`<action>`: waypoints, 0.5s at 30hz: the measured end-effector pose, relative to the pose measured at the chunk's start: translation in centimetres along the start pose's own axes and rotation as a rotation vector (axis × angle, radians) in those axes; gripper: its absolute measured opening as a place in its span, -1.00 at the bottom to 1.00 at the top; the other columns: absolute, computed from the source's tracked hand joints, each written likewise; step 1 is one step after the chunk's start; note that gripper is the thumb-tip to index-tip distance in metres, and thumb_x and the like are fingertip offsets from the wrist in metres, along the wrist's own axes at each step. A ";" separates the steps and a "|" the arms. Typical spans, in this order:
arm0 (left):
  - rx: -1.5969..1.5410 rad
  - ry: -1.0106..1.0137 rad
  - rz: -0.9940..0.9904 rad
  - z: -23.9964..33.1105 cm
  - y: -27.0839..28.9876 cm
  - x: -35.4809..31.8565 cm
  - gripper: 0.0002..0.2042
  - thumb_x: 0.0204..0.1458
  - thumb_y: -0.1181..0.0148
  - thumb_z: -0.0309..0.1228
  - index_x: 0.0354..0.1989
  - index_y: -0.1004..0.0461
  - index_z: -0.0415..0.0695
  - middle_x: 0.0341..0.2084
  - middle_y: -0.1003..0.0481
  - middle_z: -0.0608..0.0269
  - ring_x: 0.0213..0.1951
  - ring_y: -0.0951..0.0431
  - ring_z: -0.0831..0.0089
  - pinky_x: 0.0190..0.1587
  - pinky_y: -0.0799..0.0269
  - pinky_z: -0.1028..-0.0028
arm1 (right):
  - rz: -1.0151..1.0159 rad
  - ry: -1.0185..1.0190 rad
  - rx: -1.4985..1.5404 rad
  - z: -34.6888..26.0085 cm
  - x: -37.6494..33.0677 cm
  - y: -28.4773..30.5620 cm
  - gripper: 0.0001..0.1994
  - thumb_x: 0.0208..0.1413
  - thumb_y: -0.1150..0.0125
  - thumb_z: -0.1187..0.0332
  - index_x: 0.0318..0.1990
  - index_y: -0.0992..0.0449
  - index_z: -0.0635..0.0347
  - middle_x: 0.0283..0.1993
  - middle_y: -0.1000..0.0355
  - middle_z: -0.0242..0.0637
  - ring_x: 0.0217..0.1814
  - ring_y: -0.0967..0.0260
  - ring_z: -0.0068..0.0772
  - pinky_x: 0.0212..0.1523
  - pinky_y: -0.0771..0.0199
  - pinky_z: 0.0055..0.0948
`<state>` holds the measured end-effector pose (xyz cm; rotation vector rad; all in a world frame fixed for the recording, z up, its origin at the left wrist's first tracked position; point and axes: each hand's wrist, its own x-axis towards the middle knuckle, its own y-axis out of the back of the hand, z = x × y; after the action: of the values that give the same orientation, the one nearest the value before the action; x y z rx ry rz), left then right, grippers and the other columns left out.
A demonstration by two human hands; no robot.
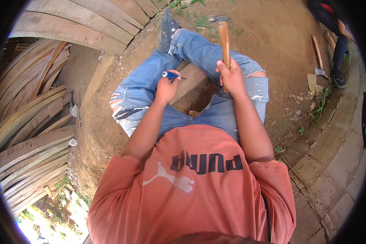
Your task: The person sits on the ground and uses a hammer to drive a nail into a small piece of wood. They repeatedly strike the nail, reposition the wood, and eventually stand up to move the wood and a rock.
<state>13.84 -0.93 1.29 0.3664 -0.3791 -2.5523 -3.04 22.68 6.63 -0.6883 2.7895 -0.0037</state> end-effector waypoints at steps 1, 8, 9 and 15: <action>-0.026 0.004 -0.001 -0.1 -0.2 0.0 -0.78 0.28 -0.31 -0.61 0.04 -0.50 -0.21 -0.02 -0.63 0.21 0.06 -0.62 0.53 0.12 -0.52 0.47 | 0.034 -0.015 0.036 -0.6 0.2 0.2 -0.79 0.44 -0.26 0.27 -0.11 -0.43 0.22 -0.41 -0.46 -0.36 -0.63 -0.32 -0.59 -0.62 -0.35 -0.43; 0.095 0.045 0.025 2.3 -1.1 0.2 -0.81 0.26 -0.37 -0.52 0.01 -0.59 -0.17 -0.18 -0.68 0.22 -0.05 -0.68 0.50 0.01 -0.57 0.43 | 0.048 -0.180 0.551 -5.6 -2.0 1.0 -0.77 0.51 -0.17 0.22 -0.11 -0.27 0.08 -0.48 -0.24 -0.44 -0.63 -0.21 -0.54 -0.62 -0.30 -0.43; 0.079 0.053 0.030 1.9 -1.1 0.1 -0.80 0.27 -0.37 -0.50 0.03 -0.60 -0.18 -0.17 -0.67 0.25 -0.06 -0.66 0.53 0.02 -0.55 0.45 | 0.036 -0.174 0.537 -5.8 -2.6 1.5 -0.77 0.52 -0.16 0.21 -0.11 -0.26 0.08 -0.48 -0.24 -0.44 -0.63 -0.21 -0.54 -0.61 -0.30 -0.44; 0.011 0.077 0.043 1.4 -0.3 0.5 -0.69 0.25 -0.39 -0.50 0.15 -0.60 -0.20 -0.15 -0.68 0.20 -0.08 -0.67 0.51 0.02 -0.58 0.44 | 0.098 -0.118 0.304 -2.2 -1.5 3.6 -0.70 0.56 -0.06 0.11 -0.05 -0.41 0.20 -0.53 -0.23 -0.45 -0.66 -0.19 -0.58 -0.64 -0.24 -0.46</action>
<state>12.80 -0.68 2.40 0.4549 -0.3686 -2.4871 -3.97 26.39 8.92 -0.4604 2.6258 -0.3490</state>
